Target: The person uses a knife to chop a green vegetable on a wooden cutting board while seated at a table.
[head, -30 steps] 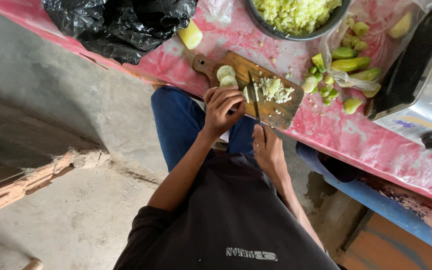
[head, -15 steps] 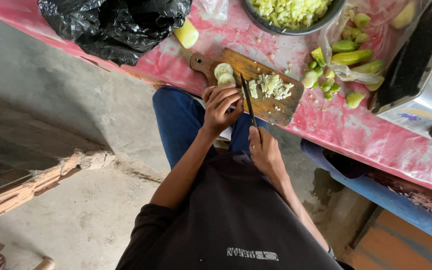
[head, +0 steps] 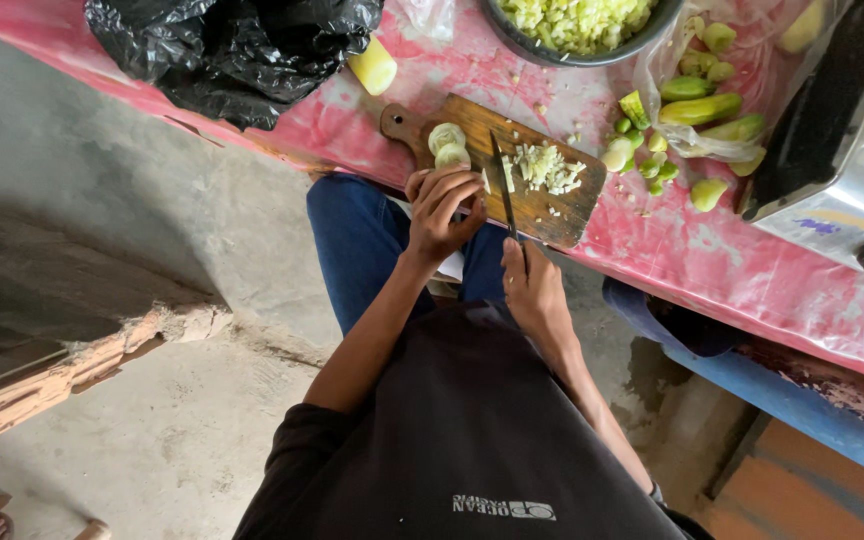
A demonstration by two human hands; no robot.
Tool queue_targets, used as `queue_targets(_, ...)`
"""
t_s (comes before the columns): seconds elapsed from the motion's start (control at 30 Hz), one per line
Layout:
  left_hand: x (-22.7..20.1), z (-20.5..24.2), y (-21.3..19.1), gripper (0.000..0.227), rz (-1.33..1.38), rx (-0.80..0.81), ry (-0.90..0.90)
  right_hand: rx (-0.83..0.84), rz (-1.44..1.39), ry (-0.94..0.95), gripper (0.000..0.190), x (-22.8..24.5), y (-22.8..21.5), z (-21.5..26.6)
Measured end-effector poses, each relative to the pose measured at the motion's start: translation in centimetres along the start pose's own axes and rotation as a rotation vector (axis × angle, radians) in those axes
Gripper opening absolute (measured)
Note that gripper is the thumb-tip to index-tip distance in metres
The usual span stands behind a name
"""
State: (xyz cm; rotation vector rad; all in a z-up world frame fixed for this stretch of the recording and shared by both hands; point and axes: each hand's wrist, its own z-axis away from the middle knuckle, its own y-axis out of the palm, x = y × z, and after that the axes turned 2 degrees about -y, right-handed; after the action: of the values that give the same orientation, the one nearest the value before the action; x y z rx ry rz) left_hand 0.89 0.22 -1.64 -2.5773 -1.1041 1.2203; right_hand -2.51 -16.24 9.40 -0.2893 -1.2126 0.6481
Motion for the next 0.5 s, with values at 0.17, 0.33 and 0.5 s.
queue_targets(0.17,0.3,0.1,0.5,0.016,-0.025,-0.018,0.025,0.128,-0.15,0.137,0.046,1.1,-0.7,0.9)
queue_targets(0.33,0.2,0.3,0.1,0.015,-0.011,-0.003,-0.004,0.144,-0.155,0.124,0.046,1.4,-0.4,1.0)
queue_targets(0.5,0.2,0.3,0.2,0.013,-0.006,-0.013,0.002,0.133,-0.146,0.141,0.047,0.9,-0.2,0.9)
